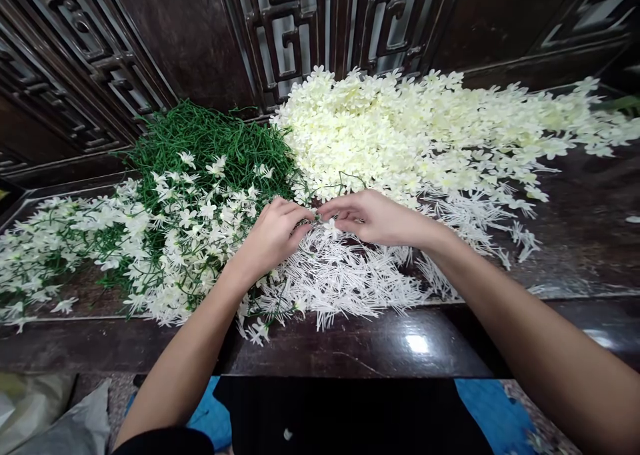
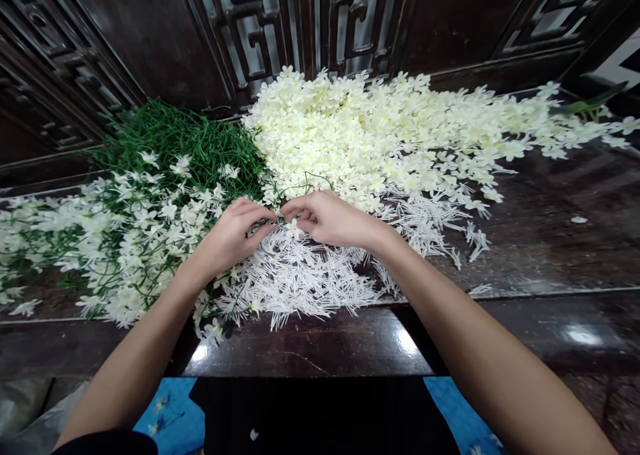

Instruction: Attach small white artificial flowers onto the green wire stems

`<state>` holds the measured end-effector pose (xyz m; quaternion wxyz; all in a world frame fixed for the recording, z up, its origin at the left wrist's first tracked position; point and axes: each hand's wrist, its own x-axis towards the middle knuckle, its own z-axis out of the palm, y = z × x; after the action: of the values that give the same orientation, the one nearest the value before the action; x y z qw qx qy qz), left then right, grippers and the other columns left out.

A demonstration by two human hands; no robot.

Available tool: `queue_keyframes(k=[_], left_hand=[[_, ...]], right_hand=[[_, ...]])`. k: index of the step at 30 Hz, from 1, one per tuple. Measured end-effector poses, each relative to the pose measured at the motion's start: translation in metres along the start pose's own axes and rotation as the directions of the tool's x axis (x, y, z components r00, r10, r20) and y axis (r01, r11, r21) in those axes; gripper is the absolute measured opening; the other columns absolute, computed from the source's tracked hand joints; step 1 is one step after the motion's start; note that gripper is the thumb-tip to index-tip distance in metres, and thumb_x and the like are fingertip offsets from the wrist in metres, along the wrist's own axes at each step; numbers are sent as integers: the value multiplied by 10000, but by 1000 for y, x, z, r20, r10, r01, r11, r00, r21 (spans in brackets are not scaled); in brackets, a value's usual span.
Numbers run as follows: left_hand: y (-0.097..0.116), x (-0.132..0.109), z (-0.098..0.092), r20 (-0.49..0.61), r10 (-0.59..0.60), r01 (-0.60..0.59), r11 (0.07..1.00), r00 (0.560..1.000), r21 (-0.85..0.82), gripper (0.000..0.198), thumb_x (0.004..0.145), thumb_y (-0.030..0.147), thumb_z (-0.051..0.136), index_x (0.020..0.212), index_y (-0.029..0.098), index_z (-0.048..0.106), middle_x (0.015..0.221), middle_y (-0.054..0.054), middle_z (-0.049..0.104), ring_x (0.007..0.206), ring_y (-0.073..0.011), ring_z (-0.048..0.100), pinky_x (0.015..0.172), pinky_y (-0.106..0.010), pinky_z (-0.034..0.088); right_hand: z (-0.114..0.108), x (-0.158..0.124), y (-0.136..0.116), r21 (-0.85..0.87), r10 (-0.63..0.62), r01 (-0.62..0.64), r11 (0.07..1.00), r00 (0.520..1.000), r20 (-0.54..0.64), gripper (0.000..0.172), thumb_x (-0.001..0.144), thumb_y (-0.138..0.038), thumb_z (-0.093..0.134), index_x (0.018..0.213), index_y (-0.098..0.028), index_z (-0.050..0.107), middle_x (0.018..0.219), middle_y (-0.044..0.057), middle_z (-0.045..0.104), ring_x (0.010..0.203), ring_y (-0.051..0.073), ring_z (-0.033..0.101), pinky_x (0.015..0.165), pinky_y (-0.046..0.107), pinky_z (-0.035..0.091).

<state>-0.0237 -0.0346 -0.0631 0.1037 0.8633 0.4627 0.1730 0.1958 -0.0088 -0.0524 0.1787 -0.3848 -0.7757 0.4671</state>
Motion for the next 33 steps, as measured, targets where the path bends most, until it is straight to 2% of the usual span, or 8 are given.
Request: queue_keyframes(k=[7, 12, 14, 17, 19, 22, 28, 33], left_hand=[[6, 3, -5, -28, -20, 11, 957, 999, -289, 230, 877, 264, 691, 1093, 194, 657, 1034, -49, 737, 950, -172, 663, 832, -328, 556], [11, 4, -8, -123, 61, -106, 910, 991, -401, 194, 850, 182, 719, 1040, 222, 700, 1000, -17, 764, 860, -123, 703, 780, -264, 584], [12, 4, -9, -168, 26, -90, 920, 985, -381, 139, 846, 178, 722, 977, 226, 724, 965, -11, 777, 834, -129, 712, 773, -281, 590], [10, 4, -9, -207, -61, -14, 939, 976, -343, 106, 850, 207, 718, 951, 235, 735, 918, -10, 782, 780, -140, 713, 732, -304, 590], [8, 4, -8, -209, -80, 9, 947, 975, -320, 101, 854, 213, 710, 947, 239, 737, 909, -11, 780, 773, -148, 714, 730, -318, 587], [4, 4, -5, -184, -72, 11, 950, 980, -313, 131, 856, 177, 692, 969, 234, 727, 935, -16, 777, 815, -153, 720, 760, -321, 590], [1, 3, -2, -127, -147, 84, 910, 981, -405, 168, 819, 184, 730, 974, 197, 666, 904, -22, 756, 848, -151, 719, 779, -275, 601], [1, 3, -2, -130, -106, 48, 922, 986, -383, 153, 825, 137, 709, 969, 187, 690, 906, -32, 763, 817, -146, 711, 779, -280, 602]], right_hand=[[0, 1, -1, 108, -35, 44, 993, 996, -77, 267, 860, -248, 666, 1109, -158, 697, 1075, 87, 713, 985, 211, 681, 968, 465, 561], [1, 1, -9, 231, -14, 47, 972, 990, -143, 299, 802, -305, 750, 1054, -158, 688, 987, 80, 718, 884, 199, 687, 868, 431, 598], [1, 1, -8, 182, -29, 58, 982, 988, -153, 279, 825, -308, 717, 1064, -165, 695, 1005, 86, 718, 901, 209, 683, 879, 449, 586], [-1, 0, -1, -104, -138, 122, 987, 977, -163, 246, 887, -256, 580, 1087, -205, 714, 1068, 78, 698, 987, 240, 651, 938, 515, 529], [0, 0, 6, -313, -215, 165, 935, 968, -132, 295, 888, -221, 522, 1108, -221, 718, 1082, 86, 664, 1064, 274, 603, 963, 544, 486], [2, 1, 13, -454, -244, 186, 872, 967, -73, 281, 891, -246, 512, 1058, -194, 732, 1075, 123, 615, 1131, 326, 534, 960, 555, 451], [2, 2, 12, -453, -202, 144, 880, 976, -82, 168, 905, -266, 525, 885, -190, 674, 1082, 127, 615, 1145, 332, 515, 956, 549, 438], [1, 1, 3, -319, -177, 129, 939, 976, -127, 170, 925, -260, 509, 913, -192, 665, 948, 84, 677, 889, 245, 619, 797, 458, 507]])
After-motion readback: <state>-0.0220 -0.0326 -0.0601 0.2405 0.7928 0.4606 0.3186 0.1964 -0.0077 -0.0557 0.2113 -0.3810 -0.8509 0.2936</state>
